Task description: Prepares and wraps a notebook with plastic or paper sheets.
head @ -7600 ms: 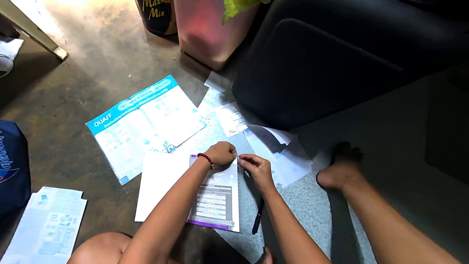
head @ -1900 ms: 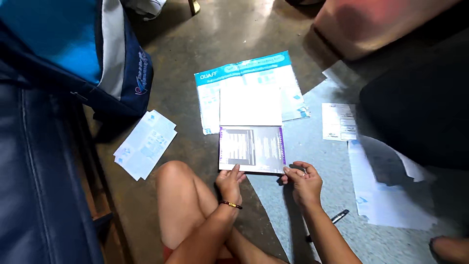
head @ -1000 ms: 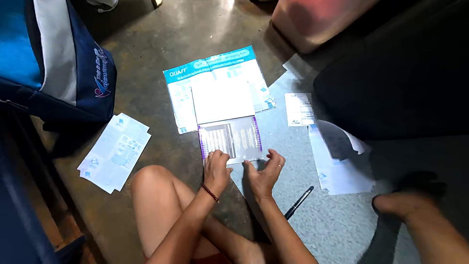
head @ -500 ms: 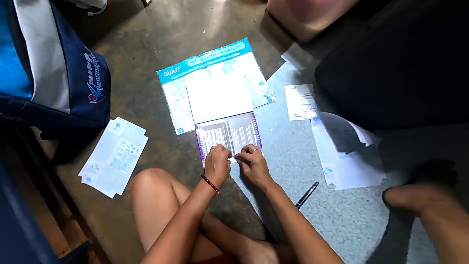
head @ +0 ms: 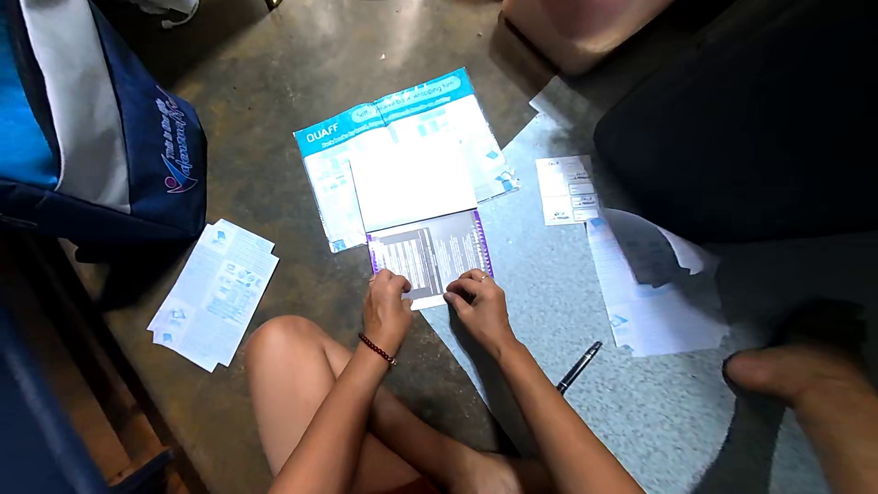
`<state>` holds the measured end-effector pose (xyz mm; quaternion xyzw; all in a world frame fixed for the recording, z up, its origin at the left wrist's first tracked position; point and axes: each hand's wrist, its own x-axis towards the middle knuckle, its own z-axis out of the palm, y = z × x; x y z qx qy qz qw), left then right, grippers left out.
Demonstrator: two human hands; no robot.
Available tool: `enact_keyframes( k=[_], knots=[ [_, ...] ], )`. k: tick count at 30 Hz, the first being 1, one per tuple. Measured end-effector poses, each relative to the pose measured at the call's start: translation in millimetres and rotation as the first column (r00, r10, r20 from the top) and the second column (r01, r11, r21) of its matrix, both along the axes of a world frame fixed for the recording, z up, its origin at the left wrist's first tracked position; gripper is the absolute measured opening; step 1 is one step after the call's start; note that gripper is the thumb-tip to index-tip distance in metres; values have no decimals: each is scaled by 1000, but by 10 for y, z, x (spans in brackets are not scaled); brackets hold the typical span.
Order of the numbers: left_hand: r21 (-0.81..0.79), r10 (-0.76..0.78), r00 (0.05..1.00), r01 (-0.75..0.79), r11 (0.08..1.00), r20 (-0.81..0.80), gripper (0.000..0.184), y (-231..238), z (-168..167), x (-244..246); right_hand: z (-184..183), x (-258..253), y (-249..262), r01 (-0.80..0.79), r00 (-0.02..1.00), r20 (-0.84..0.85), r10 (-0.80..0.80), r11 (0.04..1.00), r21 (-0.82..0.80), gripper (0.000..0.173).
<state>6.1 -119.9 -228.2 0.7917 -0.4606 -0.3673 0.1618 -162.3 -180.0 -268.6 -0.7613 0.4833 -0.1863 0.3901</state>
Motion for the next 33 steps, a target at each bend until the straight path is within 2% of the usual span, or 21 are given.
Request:
enact_keyframes(
  k=[3,5,8,12,19,23,25,27,33],
  knots=[
    [36,43,999,-43,998,-6,21,28,-14,78,-36,21,54,-33,999,-39,31,997,-72,33],
    [47,45,999,-44,998,-13,22,31,-34,91,-95,29,78,-59,996,-73,49,989,-135,39],
    [28,56,998,-55,998,-25,22,33,-56,99,-116,21,48,-63,997,-60,53,984,-164,36],
    [4,61,997,-60,998,-39,23,38,-79,116,-62,1,-63,-93,994,-62,88,993,-80,31],
    [-15,81,995,-82,997,-51,23,51,-111,118,-79,-62,-141,-60,998,-16,59,997,-56,10],
    [-19,87,995,-88,996,-58,21,56,-113,126,-99,-65,-110,-58,998,-7,57,995,-82,15],
    [-18,86,994,-88,996,-65,22,58,-117,134,-81,-25,-45,-69,997,-46,65,993,-91,37],
    [-16,88,994,-89,996,-69,22,54,-113,137,-112,15,12,-68,994,-91,55,987,-144,50],
    [-15,87,993,-89,996,-76,23,56,-114,144,-60,22,-17,-42,997,-63,34,991,-125,34]
  ],
)
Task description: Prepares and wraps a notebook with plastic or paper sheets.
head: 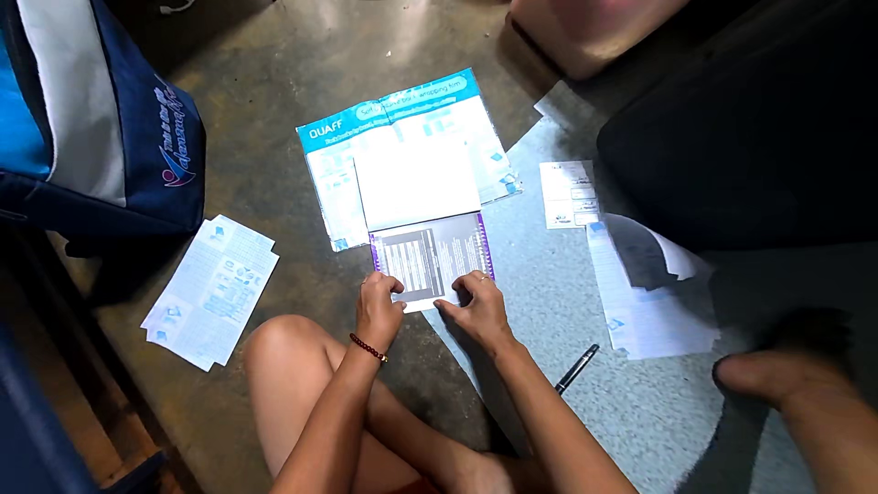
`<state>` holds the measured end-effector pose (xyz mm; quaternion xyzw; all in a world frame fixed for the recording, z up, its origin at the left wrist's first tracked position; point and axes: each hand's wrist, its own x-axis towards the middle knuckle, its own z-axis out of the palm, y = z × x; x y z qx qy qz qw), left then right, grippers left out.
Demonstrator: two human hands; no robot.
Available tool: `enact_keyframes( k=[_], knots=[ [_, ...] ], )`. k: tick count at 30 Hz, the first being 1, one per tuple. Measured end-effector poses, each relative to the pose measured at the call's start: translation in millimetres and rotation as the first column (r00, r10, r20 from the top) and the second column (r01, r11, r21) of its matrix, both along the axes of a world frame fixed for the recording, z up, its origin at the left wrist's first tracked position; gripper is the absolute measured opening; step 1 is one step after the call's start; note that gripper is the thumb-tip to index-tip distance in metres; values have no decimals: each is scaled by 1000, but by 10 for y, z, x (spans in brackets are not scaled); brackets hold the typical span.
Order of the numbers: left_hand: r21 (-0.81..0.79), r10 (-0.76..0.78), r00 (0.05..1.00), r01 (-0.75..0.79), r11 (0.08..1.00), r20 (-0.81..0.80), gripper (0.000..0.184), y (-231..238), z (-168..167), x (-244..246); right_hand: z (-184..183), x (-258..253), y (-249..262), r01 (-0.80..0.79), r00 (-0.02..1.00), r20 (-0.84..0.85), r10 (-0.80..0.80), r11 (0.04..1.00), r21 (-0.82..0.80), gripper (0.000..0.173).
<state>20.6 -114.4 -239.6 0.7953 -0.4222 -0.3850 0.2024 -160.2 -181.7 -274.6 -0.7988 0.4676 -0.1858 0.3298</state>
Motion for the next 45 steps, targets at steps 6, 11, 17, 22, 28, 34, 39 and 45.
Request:
enact_keyframes(
  k=[6,11,17,22,28,34,39,45],
  knots=[
    [-51,126,990,-129,990,-63,22,20,-6,34,-21,-52,-77,-9,999,36,8,1000,24,13],
    [-120,575,796,-600,791,-187,14,-10,-15,95,-28,-40,-6,-38,999,-11,38,998,-41,50],
    [-40,661,655,-721,692,-365,16,-8,13,231,-7,-16,-43,-26,999,26,27,999,-40,26],
    [-54,636,679,-698,714,-367,17,-53,9,191,-38,-27,-53,-36,999,23,37,997,-66,36],
    [-172,487,873,-480,860,2,19,-177,-75,138,-62,-5,-21,1,1000,24,1,996,-84,28],
    [-138,522,851,-512,848,53,29,-231,-101,155,-91,-6,-2,-16,1000,6,17,993,-115,49],
    [-92,513,857,-508,856,46,30,-290,-46,188,-103,-15,3,-5,999,41,10,994,-111,42],
    [11,549,834,-550,835,46,29,-453,27,341,-92,-34,-37,-2,998,63,7,996,-88,26]
  ],
)
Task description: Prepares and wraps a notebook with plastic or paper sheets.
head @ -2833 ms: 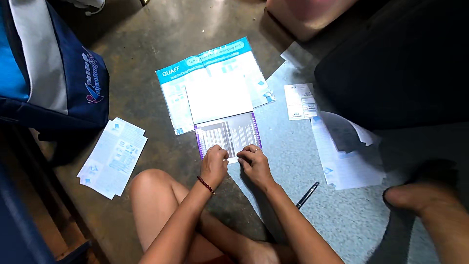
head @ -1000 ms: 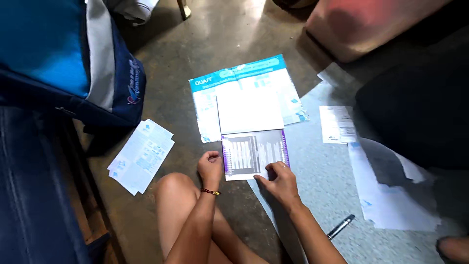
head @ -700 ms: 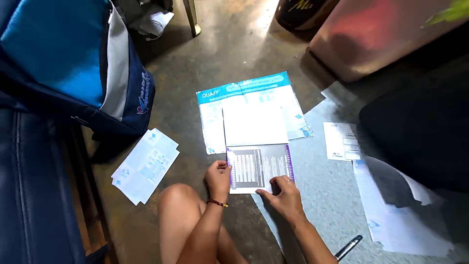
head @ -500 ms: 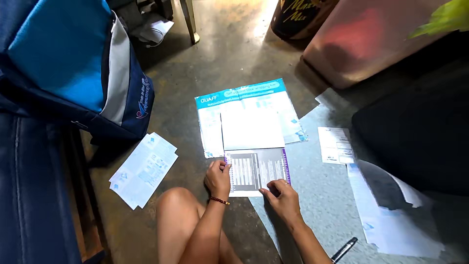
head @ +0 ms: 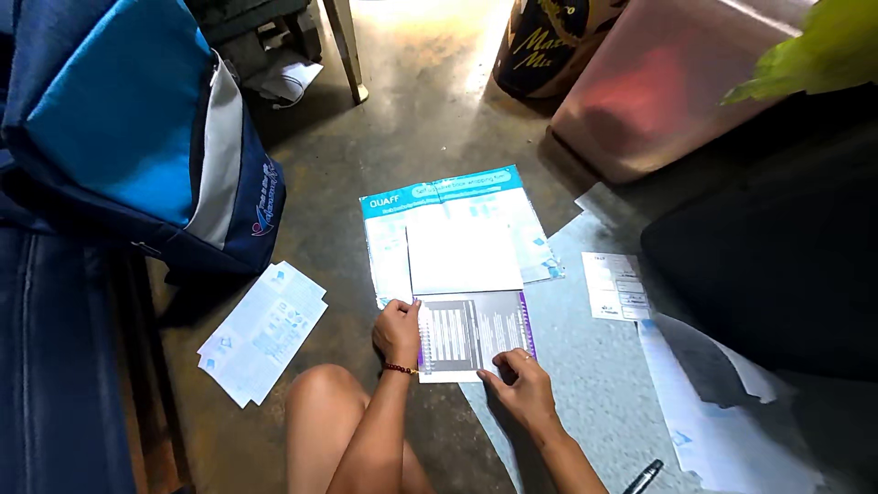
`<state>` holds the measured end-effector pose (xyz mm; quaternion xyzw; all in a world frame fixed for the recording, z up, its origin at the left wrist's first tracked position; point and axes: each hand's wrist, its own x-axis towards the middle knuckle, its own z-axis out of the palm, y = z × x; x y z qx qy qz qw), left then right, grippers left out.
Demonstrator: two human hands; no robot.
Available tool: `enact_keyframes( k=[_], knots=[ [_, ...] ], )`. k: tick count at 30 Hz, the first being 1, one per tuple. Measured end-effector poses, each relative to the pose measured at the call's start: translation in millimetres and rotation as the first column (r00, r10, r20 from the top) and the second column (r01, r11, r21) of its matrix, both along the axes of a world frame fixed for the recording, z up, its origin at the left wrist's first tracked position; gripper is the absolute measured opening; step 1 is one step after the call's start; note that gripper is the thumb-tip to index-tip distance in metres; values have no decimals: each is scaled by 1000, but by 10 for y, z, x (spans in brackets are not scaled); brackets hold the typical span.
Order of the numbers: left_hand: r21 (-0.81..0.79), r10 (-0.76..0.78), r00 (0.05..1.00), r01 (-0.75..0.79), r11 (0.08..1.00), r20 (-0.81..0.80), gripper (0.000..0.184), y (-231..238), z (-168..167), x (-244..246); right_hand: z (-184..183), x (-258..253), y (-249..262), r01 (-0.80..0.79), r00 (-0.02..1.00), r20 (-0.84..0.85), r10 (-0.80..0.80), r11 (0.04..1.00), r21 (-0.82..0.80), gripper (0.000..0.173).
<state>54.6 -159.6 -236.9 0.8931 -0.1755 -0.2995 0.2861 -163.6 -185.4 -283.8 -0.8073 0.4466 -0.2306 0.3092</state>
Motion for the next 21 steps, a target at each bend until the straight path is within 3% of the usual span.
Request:
enact_keyframes(
  k=[4,8,17,21],
  knots=[
    [-233,-8,979,56,971,203,27,116,-217,-140,-16,-4,11,12,1000,-5,-12,1000,-4,26],
    [-202,-71,920,159,966,386,27,123,-326,-254,-19,-4,17,14,1000,-2,-14,1000,0,27],
    [-211,-87,846,229,950,527,23,111,-411,-269,-46,-8,0,-7,1000,4,7,1000,-22,26],
    [-214,-120,885,237,948,449,27,129,-373,-257,-34,-23,4,-2,1000,23,2,1000,-2,19]
  ],
)
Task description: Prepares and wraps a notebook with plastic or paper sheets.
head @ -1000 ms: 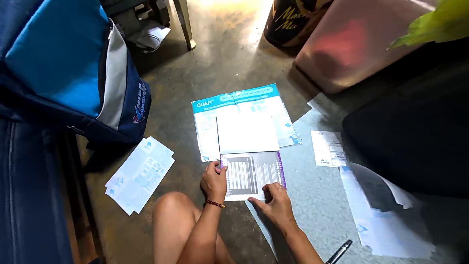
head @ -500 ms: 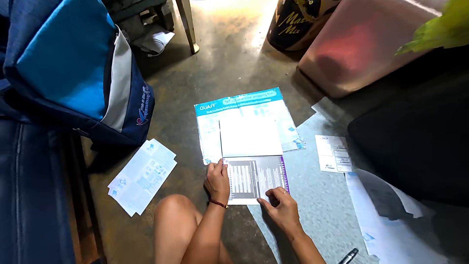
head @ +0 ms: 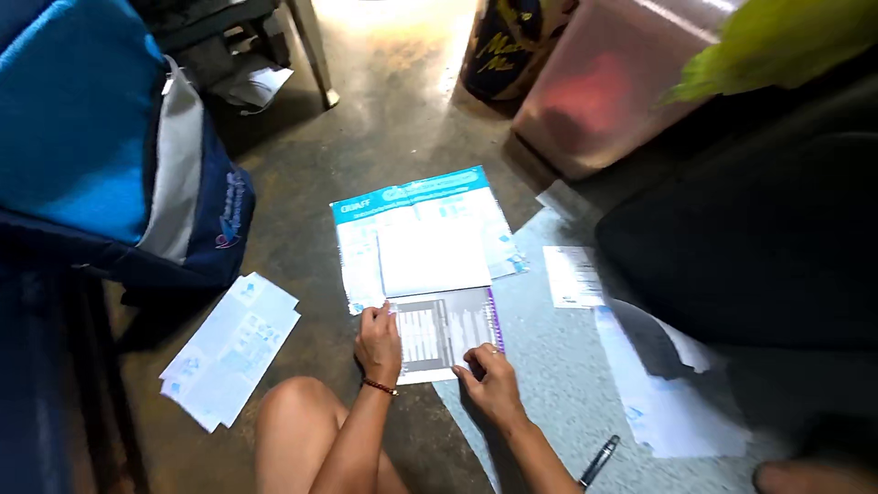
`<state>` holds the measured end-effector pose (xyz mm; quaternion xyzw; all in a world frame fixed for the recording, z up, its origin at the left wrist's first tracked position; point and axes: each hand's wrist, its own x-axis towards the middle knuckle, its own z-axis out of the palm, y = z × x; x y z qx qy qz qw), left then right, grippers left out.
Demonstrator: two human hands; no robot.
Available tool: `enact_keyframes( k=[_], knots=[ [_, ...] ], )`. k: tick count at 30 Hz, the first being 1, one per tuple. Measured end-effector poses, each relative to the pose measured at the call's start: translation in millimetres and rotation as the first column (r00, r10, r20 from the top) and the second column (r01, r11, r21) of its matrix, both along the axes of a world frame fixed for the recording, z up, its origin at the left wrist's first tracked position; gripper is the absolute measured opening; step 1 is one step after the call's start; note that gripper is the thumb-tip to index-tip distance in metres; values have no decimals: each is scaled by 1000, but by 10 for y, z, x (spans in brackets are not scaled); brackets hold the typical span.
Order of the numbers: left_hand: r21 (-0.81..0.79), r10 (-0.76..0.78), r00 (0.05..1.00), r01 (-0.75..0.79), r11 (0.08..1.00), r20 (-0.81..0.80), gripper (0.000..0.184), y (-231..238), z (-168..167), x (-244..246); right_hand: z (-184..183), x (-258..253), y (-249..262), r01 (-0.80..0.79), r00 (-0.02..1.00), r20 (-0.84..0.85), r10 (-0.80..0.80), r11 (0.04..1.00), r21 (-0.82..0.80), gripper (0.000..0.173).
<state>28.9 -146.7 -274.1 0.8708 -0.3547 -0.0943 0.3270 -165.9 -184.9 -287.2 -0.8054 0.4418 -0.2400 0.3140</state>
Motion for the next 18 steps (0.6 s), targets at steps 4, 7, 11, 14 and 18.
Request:
enact_keyframes(
  k=[4,7,11,14,18],
  knots=[
    [70,55,983,-43,997,-174,42,4,167,2,-41,-16,-3,-11,1000,4,11,1000,-20,17],
    [136,114,932,-70,988,-345,42,-8,278,46,-14,-10,5,-17,1000,0,17,1000,-18,28],
    [162,155,825,-78,984,-544,33,-14,297,101,-2,-2,4,-10,1000,12,10,1000,12,8],
    [98,150,663,-115,989,-734,25,2,294,94,103,-68,-8,84,991,107,-80,996,-33,12],
    [30,111,281,-278,960,-953,22,53,501,-4,443,-242,141,648,714,397,-576,759,-64,42]
  ],
)
